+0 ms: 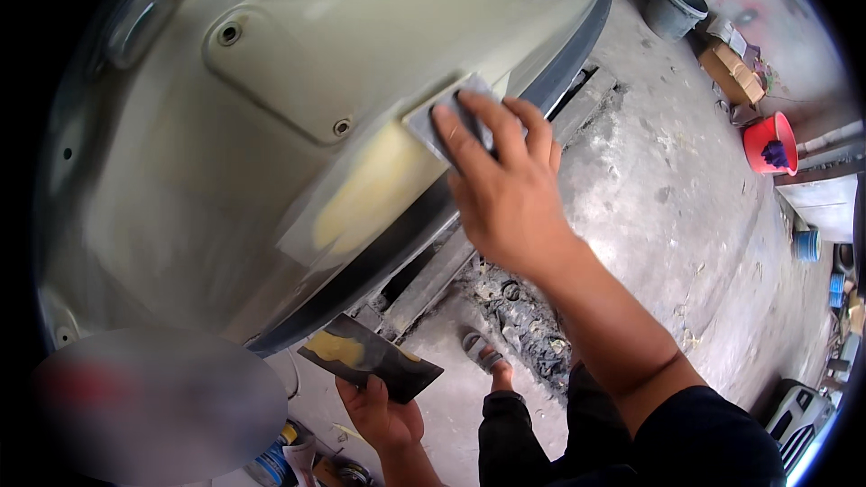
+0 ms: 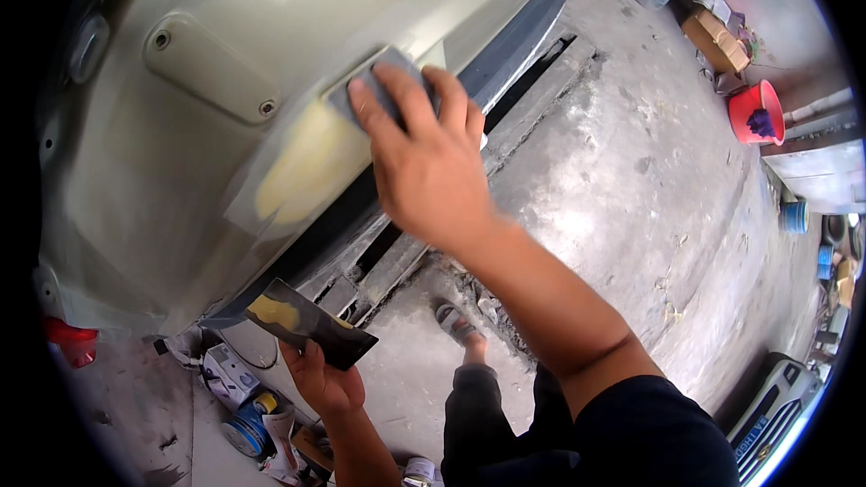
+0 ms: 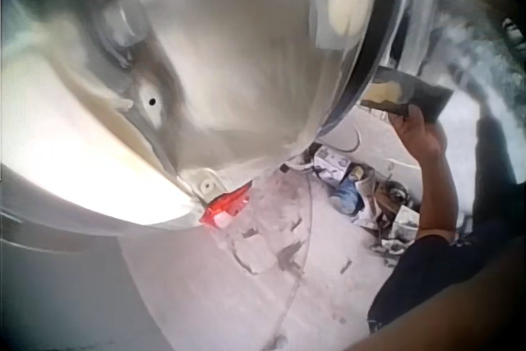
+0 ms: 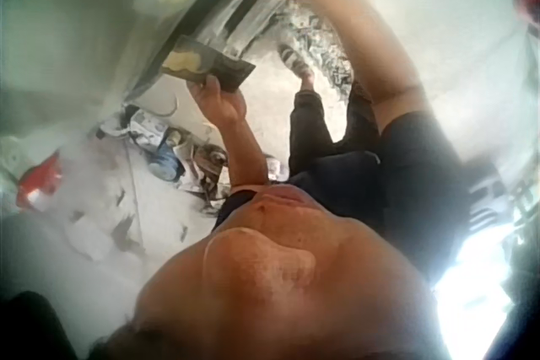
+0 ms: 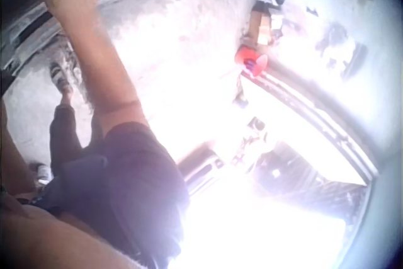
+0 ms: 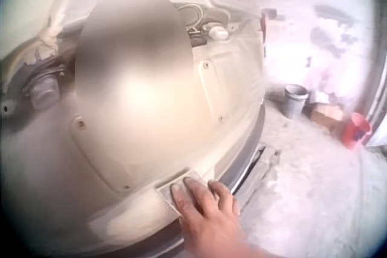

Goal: The person applies a yellowish body filler to the rear bumper of a silver car using a metal spreader. They repeatedly scoop filler from a second spreader and smooth it over the surface, working around the taillight and license plate area.

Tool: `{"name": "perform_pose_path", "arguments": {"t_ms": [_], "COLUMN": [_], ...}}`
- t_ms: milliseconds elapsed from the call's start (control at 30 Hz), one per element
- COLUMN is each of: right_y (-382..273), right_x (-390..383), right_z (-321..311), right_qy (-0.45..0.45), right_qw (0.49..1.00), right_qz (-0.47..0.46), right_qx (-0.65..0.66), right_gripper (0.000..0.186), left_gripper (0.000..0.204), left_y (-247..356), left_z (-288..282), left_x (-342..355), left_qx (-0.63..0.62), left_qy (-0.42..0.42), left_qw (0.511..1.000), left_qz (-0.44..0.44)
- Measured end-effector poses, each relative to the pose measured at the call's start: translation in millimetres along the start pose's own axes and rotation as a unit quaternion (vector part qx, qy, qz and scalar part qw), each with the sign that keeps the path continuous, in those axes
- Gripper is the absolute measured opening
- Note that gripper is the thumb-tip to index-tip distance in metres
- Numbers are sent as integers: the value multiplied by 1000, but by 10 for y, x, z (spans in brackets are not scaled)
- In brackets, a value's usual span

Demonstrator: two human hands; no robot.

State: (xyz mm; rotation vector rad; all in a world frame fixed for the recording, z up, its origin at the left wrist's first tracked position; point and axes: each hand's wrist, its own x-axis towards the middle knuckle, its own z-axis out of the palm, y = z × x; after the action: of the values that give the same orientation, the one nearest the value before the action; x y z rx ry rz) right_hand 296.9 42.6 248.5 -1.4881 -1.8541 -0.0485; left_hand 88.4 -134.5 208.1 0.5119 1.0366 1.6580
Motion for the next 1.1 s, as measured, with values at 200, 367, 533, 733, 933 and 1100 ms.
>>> {"name": "perform_pose_path", "arguments": {"t_ms": [200,367,533,733,933,1100], "right_y": [-50,-377,-247,231,170,143], "right_x": [88,-108,-178,67,89,-93], "right_z": [204,362,244,-73,169,87], "right_qy": [3,-26,-60,-1,-1,-57], "right_qw": [999,999,997,1000,1000,998], "right_qz": [-34,-18,-33,13,-9,11], "right_qx": [32,18,29,14,9,2], "right_gripper": [57,57,56,53,52,55], "left_gripper": [51,51,51,51,51,51], "left_y": [-51,-99,-88,-77,-165,-129], "left_z": [39,47,93,130,159,199], "left_x": [5,16,12,-42,-39,-21], "left_qx": [-7,-8,3,3,10,25], "left_qy": [0,-9,-20,-13,-6,-7], "left_qw": [1000,1000,1000,1000,999,999], "left_qz": [-17,-18,-19,-28,-36,-29]}}
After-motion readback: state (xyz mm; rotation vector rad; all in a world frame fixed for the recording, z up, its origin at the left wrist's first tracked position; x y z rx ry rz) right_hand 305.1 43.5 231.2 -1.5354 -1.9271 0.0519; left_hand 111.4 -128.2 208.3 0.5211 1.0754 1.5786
